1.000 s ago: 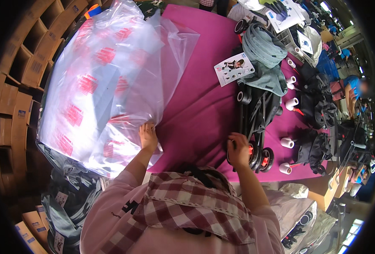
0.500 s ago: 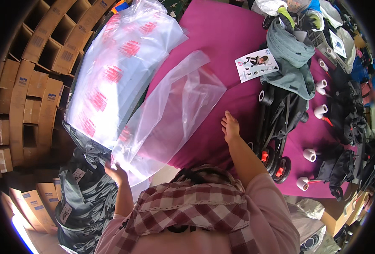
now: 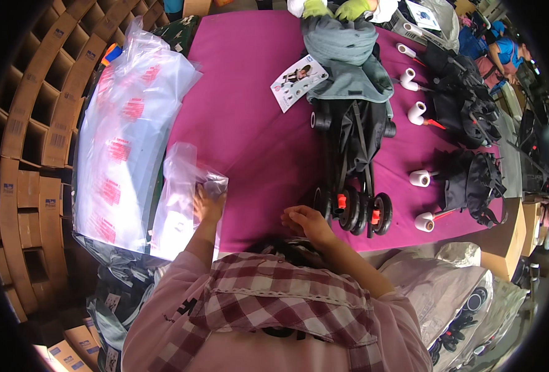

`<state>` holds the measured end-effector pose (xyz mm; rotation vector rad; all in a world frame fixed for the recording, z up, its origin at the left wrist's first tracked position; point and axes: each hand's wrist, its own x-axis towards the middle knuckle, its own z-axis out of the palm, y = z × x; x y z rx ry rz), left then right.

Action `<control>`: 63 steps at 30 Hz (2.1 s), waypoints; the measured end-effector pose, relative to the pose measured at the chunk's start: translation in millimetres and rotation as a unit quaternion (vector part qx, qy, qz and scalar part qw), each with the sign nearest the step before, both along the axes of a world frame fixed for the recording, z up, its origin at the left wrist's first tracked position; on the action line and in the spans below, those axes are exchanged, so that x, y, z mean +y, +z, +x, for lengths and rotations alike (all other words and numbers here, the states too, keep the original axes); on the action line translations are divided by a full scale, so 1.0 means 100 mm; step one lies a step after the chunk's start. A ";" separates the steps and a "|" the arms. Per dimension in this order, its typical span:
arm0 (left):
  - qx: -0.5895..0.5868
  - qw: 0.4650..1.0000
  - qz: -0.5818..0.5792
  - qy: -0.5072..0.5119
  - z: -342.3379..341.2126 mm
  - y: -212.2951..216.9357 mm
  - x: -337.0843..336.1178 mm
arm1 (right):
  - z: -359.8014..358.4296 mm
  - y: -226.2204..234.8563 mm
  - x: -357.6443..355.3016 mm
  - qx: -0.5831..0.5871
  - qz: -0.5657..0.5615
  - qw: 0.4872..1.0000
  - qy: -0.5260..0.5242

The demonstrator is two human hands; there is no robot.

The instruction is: The person assembles baby strollers at a pink table in a warehouse. They attach wheels to stroller frames, place the frames into plastic bags, and add fabric seat covers. The person repeats this process for multiple units, handling wheels, frames, bags, and seat covers throughout.

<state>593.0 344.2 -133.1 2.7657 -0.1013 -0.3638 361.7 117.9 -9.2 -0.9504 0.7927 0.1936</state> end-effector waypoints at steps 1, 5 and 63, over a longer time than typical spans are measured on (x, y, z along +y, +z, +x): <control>-0.071 0.997 -0.016 -0.032 -0.08 -0.27 0.26 | -0.10 -0.09 -0.01 -0.019 0.006 1.000 -0.008; -0.096 0.974 -0.198 -0.057 -0.27 -0.27 0.61 | -0.14 -0.24 -0.18 -0.049 0.005 0.999 0.018; -0.045 0.906 -0.212 0.363 -3.82 -0.16 2.58 | -1.05 0.06 0.78 -0.299 -0.376 0.849 0.220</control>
